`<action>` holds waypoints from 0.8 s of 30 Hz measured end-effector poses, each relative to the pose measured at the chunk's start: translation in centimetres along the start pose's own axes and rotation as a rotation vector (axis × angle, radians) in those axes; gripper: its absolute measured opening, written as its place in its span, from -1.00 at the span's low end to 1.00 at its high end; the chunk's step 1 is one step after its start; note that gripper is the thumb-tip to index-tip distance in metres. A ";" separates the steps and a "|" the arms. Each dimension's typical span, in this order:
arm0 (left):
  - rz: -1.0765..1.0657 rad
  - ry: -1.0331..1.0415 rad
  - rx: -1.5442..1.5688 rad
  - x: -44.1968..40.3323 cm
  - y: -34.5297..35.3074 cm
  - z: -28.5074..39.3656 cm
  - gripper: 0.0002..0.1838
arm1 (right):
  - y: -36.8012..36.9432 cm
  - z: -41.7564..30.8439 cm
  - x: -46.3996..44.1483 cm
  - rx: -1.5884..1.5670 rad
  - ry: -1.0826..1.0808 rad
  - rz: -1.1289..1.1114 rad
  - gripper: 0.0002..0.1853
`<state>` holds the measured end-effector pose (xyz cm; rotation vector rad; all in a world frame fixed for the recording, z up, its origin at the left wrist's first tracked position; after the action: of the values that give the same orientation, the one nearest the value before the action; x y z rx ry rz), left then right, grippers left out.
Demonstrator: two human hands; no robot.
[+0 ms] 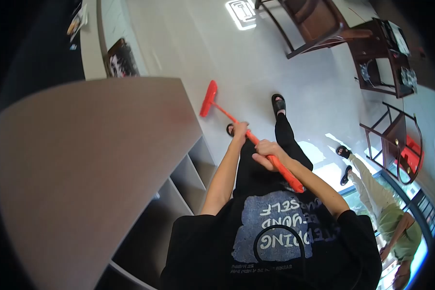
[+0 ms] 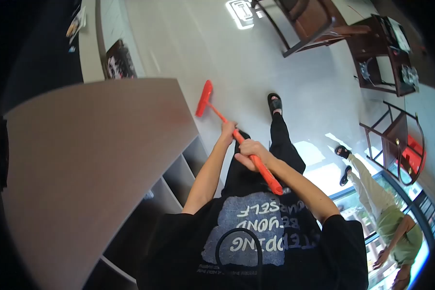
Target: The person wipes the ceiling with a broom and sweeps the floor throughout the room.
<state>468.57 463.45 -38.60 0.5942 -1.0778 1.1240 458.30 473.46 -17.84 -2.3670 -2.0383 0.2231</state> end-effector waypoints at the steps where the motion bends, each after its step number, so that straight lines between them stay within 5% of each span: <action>1: -0.048 -0.016 0.062 0.8 0.2 -0.9 -0.81 | -0.2 -0.8 0.2 0.006 -0.002 -0.037 -0.65; 7: -0.080 -0.083 0.120 6.3 1.1 -2.4 -0.91 | -0.6 -3.7 1.7 0.082 -0.105 -0.158 -0.64; 14: -0.034 0.019 -0.082 5.8 0.3 6.7 -0.83 | -0.4 -5.3 -4.0 -0.099 -0.308 0.333 -0.65; 22: -0.031 0.157 -0.210 -3.3 -3.7 15.5 -0.81 | 2.5 2.4 -11.5 0.091 -0.241 -0.160 -0.62; 24: -0.023 0.159 -0.216 -4.4 -2.4 14.9 -0.80 | 2.1 3.3 -11.1 0.079 -0.208 -0.084 -0.61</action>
<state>464.93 448.35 -36.33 0.3402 -1.0358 1.0011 458.36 461.94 -20.15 -2.2917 -2.1638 0.5593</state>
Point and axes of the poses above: each hand's wrist, its own x-axis away from the middle knuckle, its own y-axis out of the palm, z = x × y, the point moved 1 cm from there along -x, towards the middle knuckle, and after that the axes turned 1 degree about -x, right-handed, at the moved point
